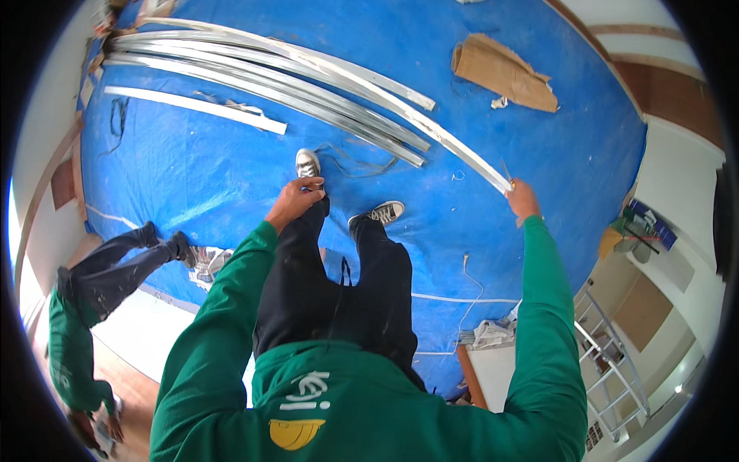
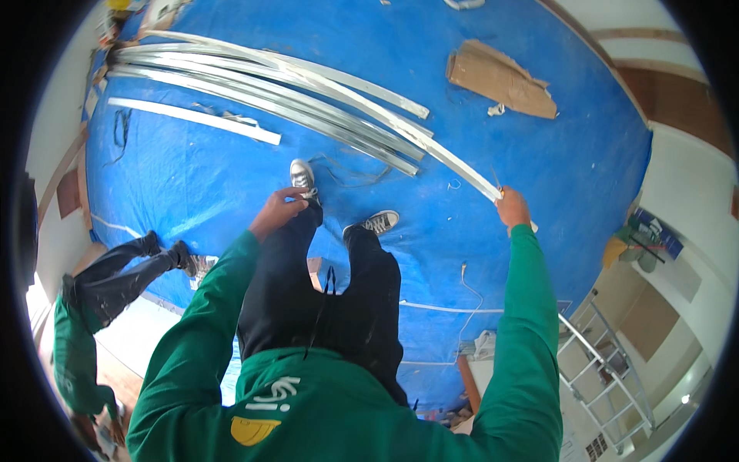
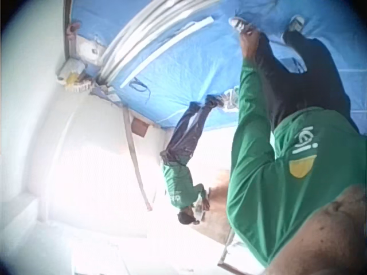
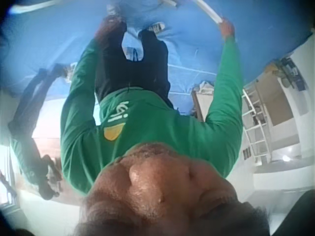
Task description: The person measures and marks metal profiles with a tape measure and pencil, then cuts them to length using tin snips. The person also uses a power drill on the cut pieces.
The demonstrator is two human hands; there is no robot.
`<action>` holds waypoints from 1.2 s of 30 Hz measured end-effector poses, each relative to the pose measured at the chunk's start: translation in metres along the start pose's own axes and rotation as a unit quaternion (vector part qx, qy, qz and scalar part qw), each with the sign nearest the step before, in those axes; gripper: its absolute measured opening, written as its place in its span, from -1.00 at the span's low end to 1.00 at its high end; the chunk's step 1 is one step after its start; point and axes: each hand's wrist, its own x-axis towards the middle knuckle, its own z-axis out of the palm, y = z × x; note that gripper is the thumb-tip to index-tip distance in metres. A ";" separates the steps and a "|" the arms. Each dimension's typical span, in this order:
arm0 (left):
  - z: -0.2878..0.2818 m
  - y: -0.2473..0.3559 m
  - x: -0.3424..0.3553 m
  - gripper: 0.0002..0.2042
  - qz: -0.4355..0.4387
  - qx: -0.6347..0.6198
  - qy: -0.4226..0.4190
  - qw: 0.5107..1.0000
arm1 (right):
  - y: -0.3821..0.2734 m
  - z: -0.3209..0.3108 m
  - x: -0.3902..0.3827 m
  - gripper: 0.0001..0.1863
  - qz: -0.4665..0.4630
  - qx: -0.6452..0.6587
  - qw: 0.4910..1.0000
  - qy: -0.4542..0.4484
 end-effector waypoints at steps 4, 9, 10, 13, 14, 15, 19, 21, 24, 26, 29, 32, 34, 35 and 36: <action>0.037 -0.020 0.089 -0.54 -0.006 0.175 0.010 0.985 | 0.030 0.074 0.087 -0.62 0.013 -0.026 1.000 -0.009; 0.108 -0.040 0.140 -0.57 0.055 0.154 -0.104 0.981 | 0.062 0.185 0.199 -0.61 0.051 -0.060 0.996 -0.036; 0.119 -0.043 0.141 -0.58 0.068 0.146 -0.129 0.978 | 0.067 0.207 0.218 -0.61 0.039 -0.060 0.997 -0.036; 0.139 -0.050 0.146 -0.61 0.053 0.264 -0.244 0.932 | 0.084 0.252 0.266 -0.60 0.052 -0.059 0.996 -0.041; 0.142 -0.053 0.148 -0.62 0.068 0.281 -0.260 0.921 | 0.089 0.262 0.281 -0.60 0.066 -0.051 0.995 -0.050; 0.143 -0.056 0.149 -0.63 0.084 0.295 -0.271 0.913 | 0.090 0.271 0.295 -0.59 0.090 -0.047 0.993 -0.062; 0.143 -0.063 0.156 -0.63 0.101 0.306 -0.272 0.907 | 0.069 0.294 0.339 -0.61 0.161 -0.031 0.983 0.082; 0.145 -0.064 0.157 -0.63 0.109 0.320 -0.265 0.903 | 0.030 0.306 0.338 -0.62 0.069 0.006 0.986 0.148; 0.151 -0.063 0.154 -0.65 0.111 0.339 -0.265 0.896 | -0.062 0.325 0.304 -0.60 -0.125 0.145 0.966 0.173; 0.155 -0.063 0.153 -0.65 0.114 0.319 -0.273 0.900 | -0.142 0.353 0.273 -0.47 -0.151 0.154 0.974 0.074; 0.158 -0.066 0.151 -0.65 0.123 0.328 -0.290 0.891 | -0.225 0.387 0.248 -0.38 -0.184 0.035 0.982 -0.015; 0.154 -0.068 0.152 -0.63 0.109 0.328 -0.273 0.898 | -0.252 0.414 0.252 -0.38 -0.153 -0.044 0.986 -0.059; 0.152 -0.069 0.151 -0.63 0.094 0.330 -0.272 0.899 | -0.246 0.423 0.263 -0.49 -0.139 -0.056 0.987 -0.055; 0.150 -0.071 0.153 -0.63 0.094 0.348 -0.269 0.893 | -0.242 0.426 0.267 -0.51 -0.159 -0.058 0.984 -0.049; 0.149 -0.072 0.155 -0.63 0.103 0.364 -0.256 0.890 | -0.238 0.426 0.271 -0.54 -0.169 -0.067 0.982 -0.041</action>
